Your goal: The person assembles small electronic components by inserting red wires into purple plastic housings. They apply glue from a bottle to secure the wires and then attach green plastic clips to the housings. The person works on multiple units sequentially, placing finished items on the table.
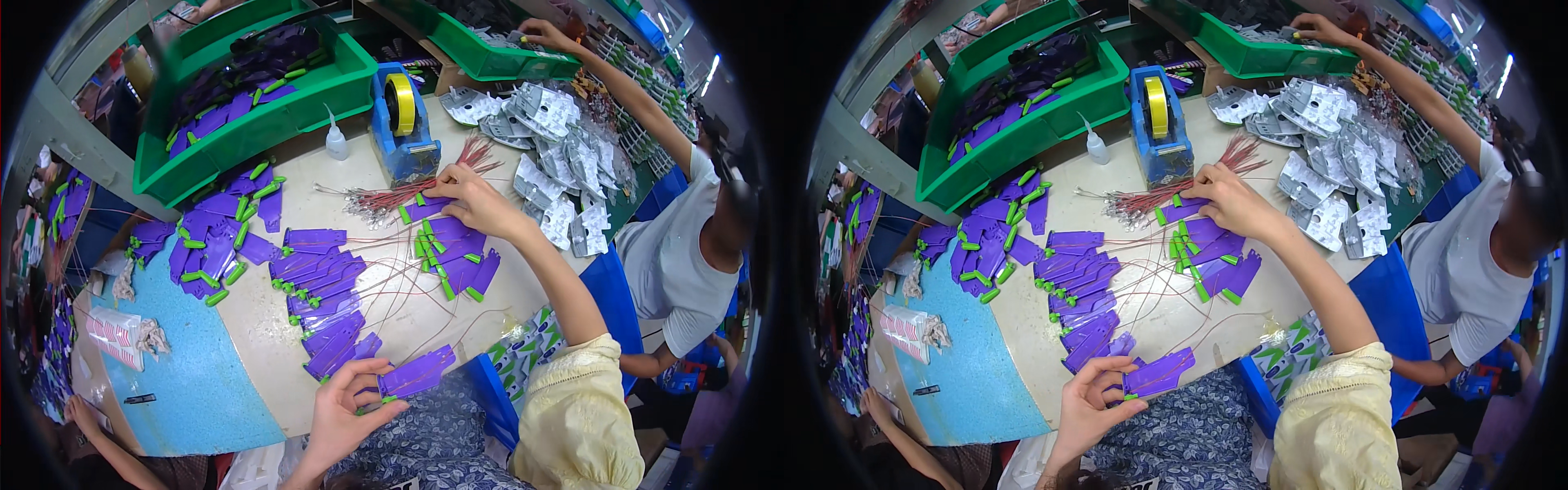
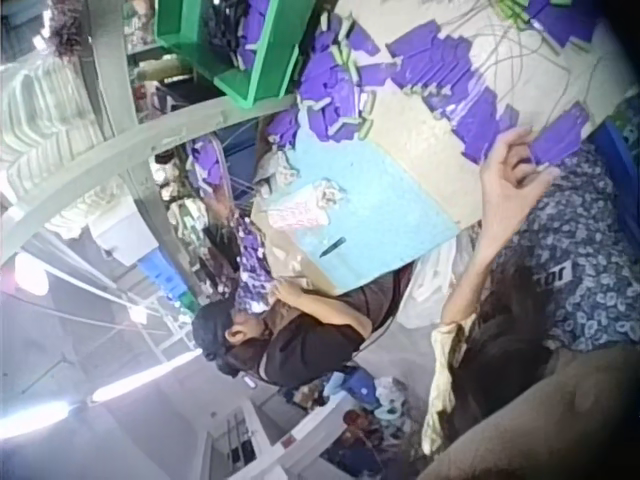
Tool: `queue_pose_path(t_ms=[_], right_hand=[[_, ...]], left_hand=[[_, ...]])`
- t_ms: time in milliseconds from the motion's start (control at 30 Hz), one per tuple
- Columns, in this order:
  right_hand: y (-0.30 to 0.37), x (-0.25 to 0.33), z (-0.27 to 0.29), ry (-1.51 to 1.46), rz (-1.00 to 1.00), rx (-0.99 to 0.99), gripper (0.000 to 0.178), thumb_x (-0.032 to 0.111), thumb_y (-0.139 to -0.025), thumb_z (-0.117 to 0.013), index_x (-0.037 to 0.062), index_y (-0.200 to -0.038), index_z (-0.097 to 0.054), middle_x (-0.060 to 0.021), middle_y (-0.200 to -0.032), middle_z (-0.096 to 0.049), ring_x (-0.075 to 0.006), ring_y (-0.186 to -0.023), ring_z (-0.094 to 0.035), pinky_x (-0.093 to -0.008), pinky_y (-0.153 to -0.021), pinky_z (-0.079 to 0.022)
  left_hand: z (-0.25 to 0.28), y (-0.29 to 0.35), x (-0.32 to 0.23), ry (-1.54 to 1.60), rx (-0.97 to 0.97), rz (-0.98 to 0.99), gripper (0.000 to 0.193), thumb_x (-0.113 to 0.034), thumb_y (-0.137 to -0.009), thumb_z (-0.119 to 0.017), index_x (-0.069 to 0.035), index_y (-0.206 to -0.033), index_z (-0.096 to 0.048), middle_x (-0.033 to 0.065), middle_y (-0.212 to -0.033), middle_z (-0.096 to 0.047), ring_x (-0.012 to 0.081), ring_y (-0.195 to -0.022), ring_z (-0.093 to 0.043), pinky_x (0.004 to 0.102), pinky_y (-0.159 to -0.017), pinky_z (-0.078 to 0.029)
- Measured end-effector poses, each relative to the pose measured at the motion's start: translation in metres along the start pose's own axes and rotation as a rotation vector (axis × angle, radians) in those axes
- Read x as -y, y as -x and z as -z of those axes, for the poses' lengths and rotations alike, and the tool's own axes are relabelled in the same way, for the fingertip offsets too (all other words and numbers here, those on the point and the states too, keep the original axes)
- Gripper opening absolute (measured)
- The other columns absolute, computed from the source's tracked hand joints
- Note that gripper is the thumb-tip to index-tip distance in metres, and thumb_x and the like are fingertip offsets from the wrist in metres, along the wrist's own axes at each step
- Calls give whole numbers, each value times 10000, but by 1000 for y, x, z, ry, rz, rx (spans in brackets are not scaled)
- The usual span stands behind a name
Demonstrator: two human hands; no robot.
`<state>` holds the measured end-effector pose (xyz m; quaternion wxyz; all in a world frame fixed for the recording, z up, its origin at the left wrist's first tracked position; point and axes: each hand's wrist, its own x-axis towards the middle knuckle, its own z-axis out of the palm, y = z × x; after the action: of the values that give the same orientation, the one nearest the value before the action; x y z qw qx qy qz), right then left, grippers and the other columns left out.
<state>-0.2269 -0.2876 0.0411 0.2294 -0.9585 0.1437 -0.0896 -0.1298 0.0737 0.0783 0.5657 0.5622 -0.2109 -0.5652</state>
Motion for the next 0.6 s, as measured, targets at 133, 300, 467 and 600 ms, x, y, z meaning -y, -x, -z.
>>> queue_pose_path(t_ms=[133,300,467,600], right_hand=[[-7,4,5,8,12,44,373,47,-761,-757,15,-1129,-710,-148,-1104,-606,-325,-1096,-575,-400,-977,-477],[-16,14,4,110,9,81,370,104,-767,-765,-11,-1114,-707,-156,-1022,-639,-321,-1014,-624,-402,-900,-518],[9,-15,-1,167,143,-31,344,91,-778,-741,-4,-1106,-699,-176,-1082,-644,-351,-1041,-620,-422,-913,-512],[-2,-20,-26,16,33,-46,244,114,-752,-738,-12,-958,-708,-190,-995,-646,-353,-977,-619,-440,-898,-503]], left_hand=[[4,4,3,34,-26,-7,605,157,-743,-769,73,-1289,-520,197,-1232,-604,183,-1072,-639,295,-863,-576],[13,7,0,42,-44,-38,603,146,-750,-773,65,-1290,-519,183,-1232,-608,174,-1068,-637,286,-850,-570],[6,-3,5,26,-34,-15,607,135,-745,-785,42,-1283,-520,164,-1212,-618,161,-1053,-635,259,-818,-553],[21,-5,32,56,-81,-81,650,145,-714,-744,66,-1309,-494,183,-1264,-553,277,-1149,-611,334,-898,-552]])
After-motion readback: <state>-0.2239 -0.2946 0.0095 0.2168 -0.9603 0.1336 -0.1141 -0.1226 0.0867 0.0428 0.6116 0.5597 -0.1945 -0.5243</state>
